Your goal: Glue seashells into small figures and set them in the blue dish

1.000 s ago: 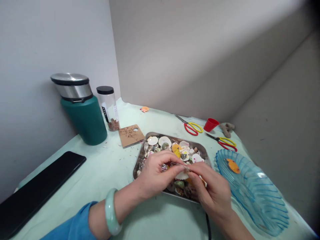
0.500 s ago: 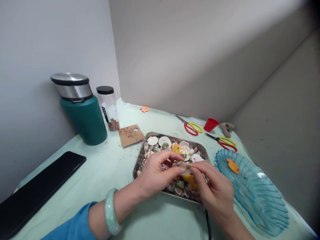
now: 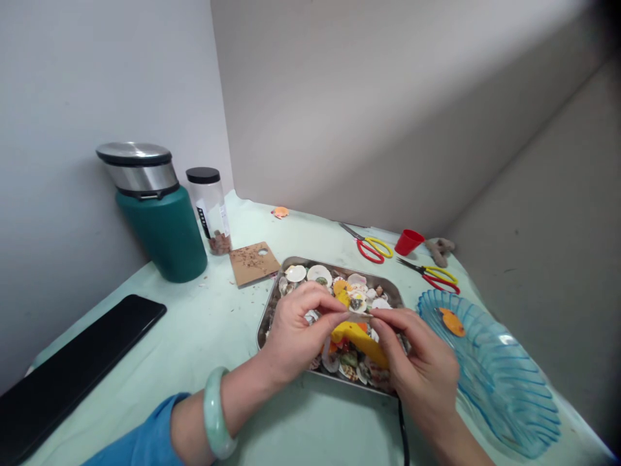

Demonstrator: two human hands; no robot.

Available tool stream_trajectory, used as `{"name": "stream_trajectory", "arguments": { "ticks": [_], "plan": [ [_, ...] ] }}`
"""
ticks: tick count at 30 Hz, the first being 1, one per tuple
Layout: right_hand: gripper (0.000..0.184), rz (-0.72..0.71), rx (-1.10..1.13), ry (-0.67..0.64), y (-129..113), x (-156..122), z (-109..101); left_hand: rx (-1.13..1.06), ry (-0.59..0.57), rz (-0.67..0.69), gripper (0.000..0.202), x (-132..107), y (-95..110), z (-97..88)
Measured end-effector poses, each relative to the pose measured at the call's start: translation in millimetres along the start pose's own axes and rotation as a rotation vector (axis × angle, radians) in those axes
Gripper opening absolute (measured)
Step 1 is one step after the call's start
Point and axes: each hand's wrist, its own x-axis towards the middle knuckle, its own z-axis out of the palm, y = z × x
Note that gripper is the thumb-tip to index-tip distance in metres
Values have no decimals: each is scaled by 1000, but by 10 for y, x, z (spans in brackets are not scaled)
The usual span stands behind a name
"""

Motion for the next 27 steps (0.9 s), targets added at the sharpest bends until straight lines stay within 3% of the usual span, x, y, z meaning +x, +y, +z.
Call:
{"name": "stream_trajectory", "arguments": {
  "ticks": [20,23,27],
  "plan": [
    [9,81,-19,-10,-11,-24,8,98,4,4,11,-22,14,5],
    [8,88,-7,-4,-12,-31,23,86,2,-57,9,-28,13,10],
    [10,144,-79,41,39,23,-22,-1,4,-235,18,-30,-8,18]
  ]
}}
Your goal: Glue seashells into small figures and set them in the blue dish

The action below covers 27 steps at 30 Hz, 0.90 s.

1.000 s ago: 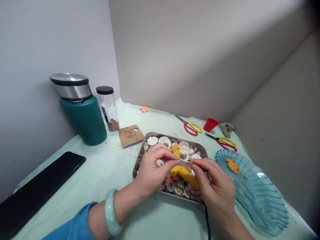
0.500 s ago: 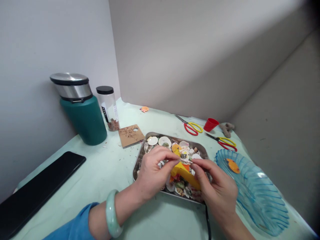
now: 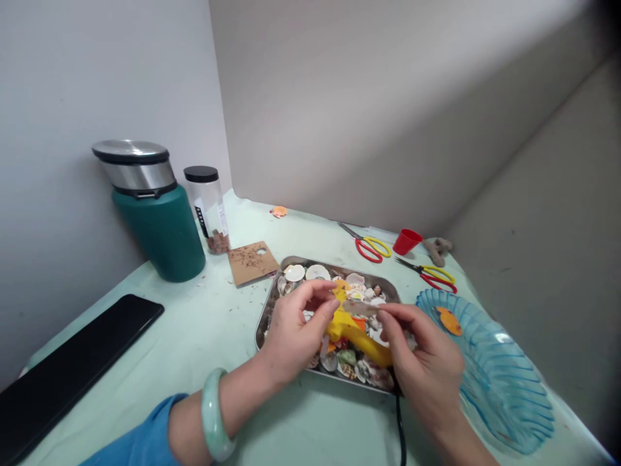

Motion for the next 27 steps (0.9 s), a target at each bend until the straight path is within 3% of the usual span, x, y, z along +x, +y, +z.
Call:
{"name": "stream_trajectory", "arguments": {
  "ticks": [3,7,8,11,16,21,27],
  "plan": [
    [19,113,-136,81,134,103,-168,-38,-9,-73,24,12,-14,4],
    [27,371,-373,211,451,218,-572,-18,-18,-104,21,18,-7,7],
    [25,402,-466,171,547,231,-672,-9,-19,-103,21,16,-4,7],
    [23,302,-671,35,830,230,-871,7,-22,-96,20,11,-3,6],
    [30,466,-847,-118,1007,190,-828,14,-40,-99,18,10,-13,2],
    [43,504,-565,-260,912,207,-722,30,-36,-101,16,10,11,1],
    [39,609,-668,-258,1032,194,-832,57,-45,-106,18,19,6,-7]
  ]
}}
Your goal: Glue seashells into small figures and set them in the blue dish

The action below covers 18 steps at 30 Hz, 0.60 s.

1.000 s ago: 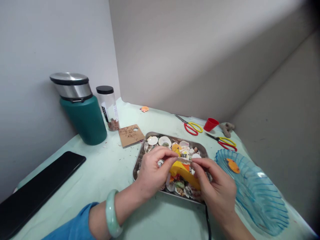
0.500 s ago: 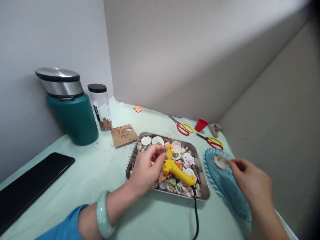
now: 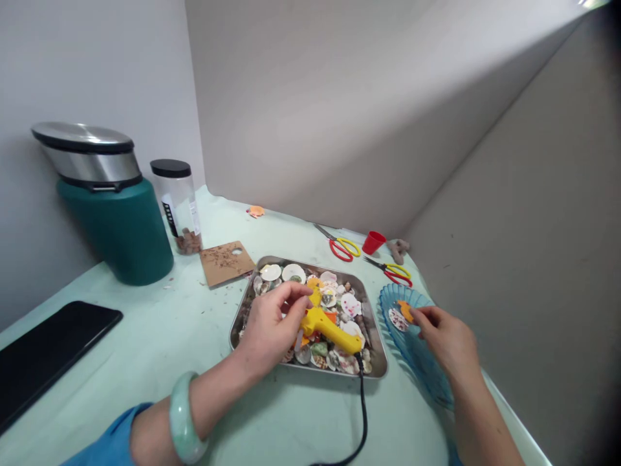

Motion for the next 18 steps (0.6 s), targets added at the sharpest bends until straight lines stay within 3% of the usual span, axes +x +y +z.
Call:
{"name": "stream_trajectory", "arguments": {
  "ticks": [4,11,18],
  "plan": [
    [37,44,-118,-57,69,-31,27,14,-6,-1,18,1,-16,4],
    [53,68,-239,-124,-47,-109,128,15,-8,5,17,-10,-25,8],
    [40,47,-199,-148,59,-18,196,38,1,27,15,-6,-9,8]
  ]
}}
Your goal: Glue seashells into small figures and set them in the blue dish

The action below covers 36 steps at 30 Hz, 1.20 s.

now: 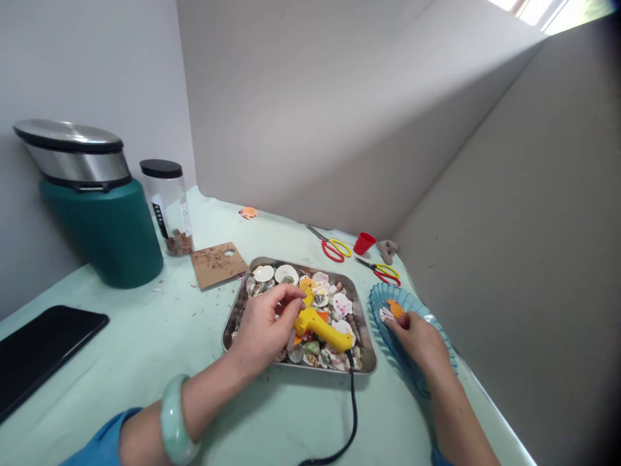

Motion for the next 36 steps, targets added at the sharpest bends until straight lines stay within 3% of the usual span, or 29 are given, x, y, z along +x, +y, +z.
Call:
{"name": "stream_trajectory", "arguments": {
  "ticks": [5,14,27,36],
  "plan": [
    [43,-94,84,-41,112,89,64,15,-7,-6,16,5,-8,-2],
    [41,-408,255,-190,303,149,5,17,-10,-28,15,-4,-5,-4],
    [37,-570,234,-275,302,37,-97,6,-18,-14,16,5,-24,9],
    [27,-511,-21,-153,298,234,-172,17,-13,-22,16,-4,-20,6]
  ]
}}
